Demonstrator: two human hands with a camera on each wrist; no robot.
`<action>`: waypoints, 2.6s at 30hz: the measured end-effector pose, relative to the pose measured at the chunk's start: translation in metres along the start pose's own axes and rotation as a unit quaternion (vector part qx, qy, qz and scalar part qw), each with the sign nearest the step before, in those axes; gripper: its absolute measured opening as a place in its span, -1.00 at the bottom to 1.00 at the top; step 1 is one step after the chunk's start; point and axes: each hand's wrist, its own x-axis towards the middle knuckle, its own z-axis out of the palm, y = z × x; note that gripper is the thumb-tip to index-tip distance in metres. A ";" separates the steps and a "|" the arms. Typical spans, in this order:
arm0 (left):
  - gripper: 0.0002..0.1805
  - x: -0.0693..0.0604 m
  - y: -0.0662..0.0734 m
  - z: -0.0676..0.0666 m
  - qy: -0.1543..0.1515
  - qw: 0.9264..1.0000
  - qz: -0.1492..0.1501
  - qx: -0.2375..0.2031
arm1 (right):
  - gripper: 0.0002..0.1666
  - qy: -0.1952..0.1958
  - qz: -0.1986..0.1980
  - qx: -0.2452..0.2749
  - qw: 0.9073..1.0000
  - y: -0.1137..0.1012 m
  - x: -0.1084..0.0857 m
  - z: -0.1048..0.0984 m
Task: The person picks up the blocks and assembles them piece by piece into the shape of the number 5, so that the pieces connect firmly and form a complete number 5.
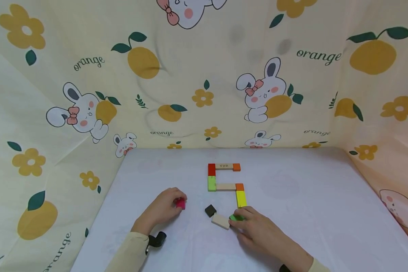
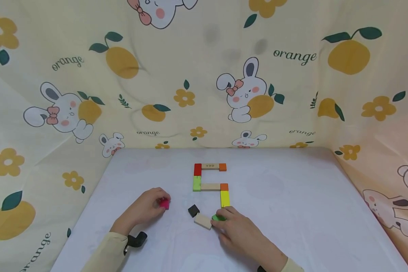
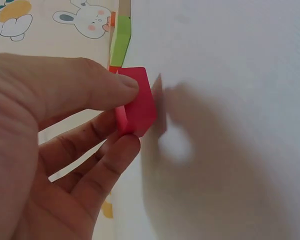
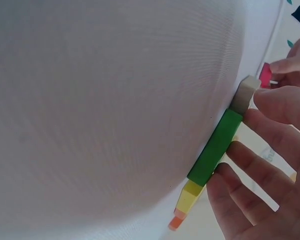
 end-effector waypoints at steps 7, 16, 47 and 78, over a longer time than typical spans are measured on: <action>-0.69 0.017 0.015 -0.002 -0.015 1.000 0.009 -0.004 | -0.54 0.001 0.005 0.002 1.000 0.000 0.001 0.000; -0.66 0.048 0.043 0.003 -0.046 0.998 0.021 -0.031 | -0.53 -0.018 0.021 0.011 1.000 -0.001 0.001 0.000; -0.67 0.062 0.052 0.032 -0.086 0.995 0.035 -0.026 | -0.53 -0.010 0.015 0.011 1.000 -0.003 0.001 0.000; -0.73 0.056 0.054 0.030 -0.096 0.994 0.045 -0.014 | -0.55 -0.020 0.013 0.002 1.000 -0.002 0.003 -0.002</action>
